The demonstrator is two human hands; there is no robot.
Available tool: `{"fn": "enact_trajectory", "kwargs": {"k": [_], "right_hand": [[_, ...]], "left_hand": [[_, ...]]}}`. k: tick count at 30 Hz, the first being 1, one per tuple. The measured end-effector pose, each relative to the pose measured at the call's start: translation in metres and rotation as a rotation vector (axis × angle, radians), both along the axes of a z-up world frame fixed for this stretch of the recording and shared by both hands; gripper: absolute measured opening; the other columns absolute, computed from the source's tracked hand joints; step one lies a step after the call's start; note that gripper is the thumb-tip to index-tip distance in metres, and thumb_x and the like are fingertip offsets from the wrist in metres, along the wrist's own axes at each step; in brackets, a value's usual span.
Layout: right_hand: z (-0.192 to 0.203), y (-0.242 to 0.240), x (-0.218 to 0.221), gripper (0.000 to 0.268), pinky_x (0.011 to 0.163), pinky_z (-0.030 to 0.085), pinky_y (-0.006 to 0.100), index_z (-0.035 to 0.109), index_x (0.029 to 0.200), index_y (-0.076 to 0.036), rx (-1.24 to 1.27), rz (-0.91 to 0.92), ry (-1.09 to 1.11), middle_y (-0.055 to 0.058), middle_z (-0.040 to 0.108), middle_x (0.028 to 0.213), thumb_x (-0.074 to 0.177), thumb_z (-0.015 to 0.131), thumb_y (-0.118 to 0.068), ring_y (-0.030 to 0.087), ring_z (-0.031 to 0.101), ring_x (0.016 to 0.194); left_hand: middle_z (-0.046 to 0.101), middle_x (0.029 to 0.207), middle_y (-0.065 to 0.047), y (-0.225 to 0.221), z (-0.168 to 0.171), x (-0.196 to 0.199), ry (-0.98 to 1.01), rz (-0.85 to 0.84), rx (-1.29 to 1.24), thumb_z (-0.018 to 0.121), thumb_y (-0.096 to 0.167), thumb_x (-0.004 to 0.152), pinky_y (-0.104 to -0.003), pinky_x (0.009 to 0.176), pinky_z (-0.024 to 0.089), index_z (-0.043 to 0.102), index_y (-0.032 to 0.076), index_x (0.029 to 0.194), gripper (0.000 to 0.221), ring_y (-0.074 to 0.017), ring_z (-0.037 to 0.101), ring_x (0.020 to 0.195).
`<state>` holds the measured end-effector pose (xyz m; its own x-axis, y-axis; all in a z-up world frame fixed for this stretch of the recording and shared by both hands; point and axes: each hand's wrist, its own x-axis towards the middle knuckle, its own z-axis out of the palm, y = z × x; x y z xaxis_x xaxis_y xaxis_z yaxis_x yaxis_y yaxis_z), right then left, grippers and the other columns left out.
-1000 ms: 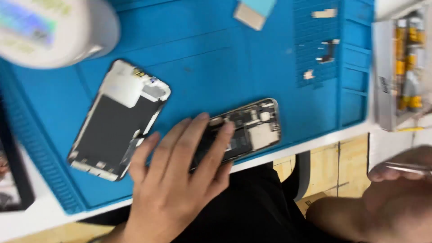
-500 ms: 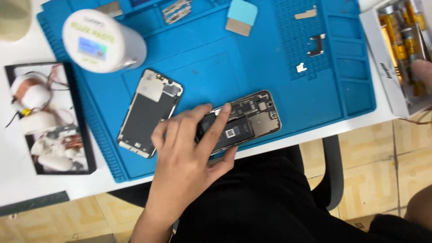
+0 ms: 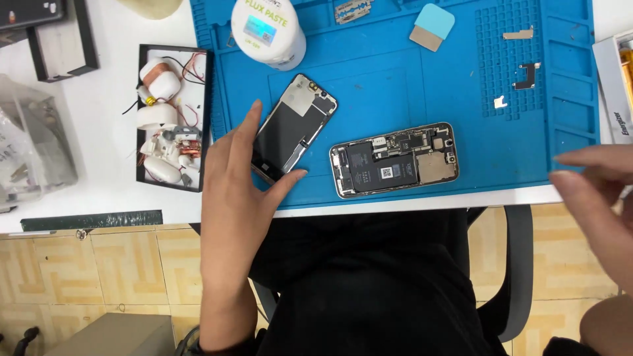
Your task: Repairing a smartphone by connecting internal ribbon cables, testing the touch screen functionality, and assembling internal components on a repair bench.
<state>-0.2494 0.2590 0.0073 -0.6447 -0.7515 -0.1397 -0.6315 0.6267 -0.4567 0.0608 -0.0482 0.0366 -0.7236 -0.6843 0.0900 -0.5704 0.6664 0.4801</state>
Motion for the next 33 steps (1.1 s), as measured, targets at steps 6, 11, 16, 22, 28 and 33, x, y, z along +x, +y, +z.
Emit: {"fn": "enact_trajectory", "kwargs": {"k": [6,11,16,22,28,33], "right_hand": [[0.064,-0.081,0.025,0.021,0.069,0.06,0.037,0.081,0.122,-0.009,-0.095,0.393,0.137,0.008,0.078,0.091,0.106,0.079,-0.021,0.023,0.073,0.085],[0.076,-0.117,0.024,0.014,0.067,0.06,0.04,0.08,0.114,-0.026,0.001,0.361,0.043,-0.006,0.077,0.105,0.107,0.071,-0.033,0.02,0.065,0.102],[0.091,-0.141,0.024,0.026,0.063,0.061,0.041,0.074,0.132,-0.017,-0.136,0.422,-0.038,0.007,0.07,0.129,0.107,0.073,-0.024,0.031,0.058,0.12],[0.088,-0.155,0.009,0.087,0.117,0.053,0.055,0.022,0.169,-0.007,-0.291,0.6,-0.368,0.024,0.046,0.164,0.099,0.074,-0.013,0.041,0.052,0.152],[0.078,-0.153,-0.007,0.07,0.107,0.064,0.044,0.063,0.15,-0.01,-0.151,0.595,-0.377,0.011,0.077,0.135,0.084,0.085,-0.015,0.027,0.077,0.124],[0.054,-0.141,-0.02,0.021,0.068,0.057,0.031,0.079,0.126,-0.014,-0.183,0.734,0.01,-0.004,0.08,0.102,0.106,0.082,-0.019,0.017,0.075,0.09]], "left_hand": [[0.067,0.139,-0.014,-0.01,-0.002,0.001,0.055,-0.015,0.066,0.091,0.021,0.096,-0.047,0.103,0.049,0.037,0.019,0.169,0.092,-0.033,0.057,0.12],[0.063,0.139,-0.013,-0.011,0.01,0.001,0.085,-0.029,0.173,0.091,0.022,0.09,-0.047,0.1,0.05,0.036,0.018,0.168,0.096,-0.0313,0.057,0.125],[0.063,0.14,-0.009,-0.003,0.026,0.002,0.143,-0.056,0.369,0.091,0.02,0.084,-0.044,0.103,0.052,0.034,0.019,0.167,0.101,-0.0228,0.064,0.132],[0.062,0.145,-0.012,0.014,0.032,-0.025,0.091,-0.341,0.13,0.093,0.022,0.092,-0.049,0.114,0.037,0.034,0.013,0.168,0.096,-0.0335,0.054,0.133],[0.068,0.135,-0.008,0.014,0.013,-0.06,0.087,-0.501,-0.579,0.062,-0.005,0.112,-0.041,0.08,0.037,0.048,0.032,0.166,0.067,-0.0276,0.06,0.105],[0.058,0.154,-0.02,0.016,-0.001,-0.061,0.183,-0.516,-0.482,0.09,0.017,0.129,-0.048,0.105,0.053,0.057,0.035,0.16,0.049,-0.0367,0.074,0.133]]}}
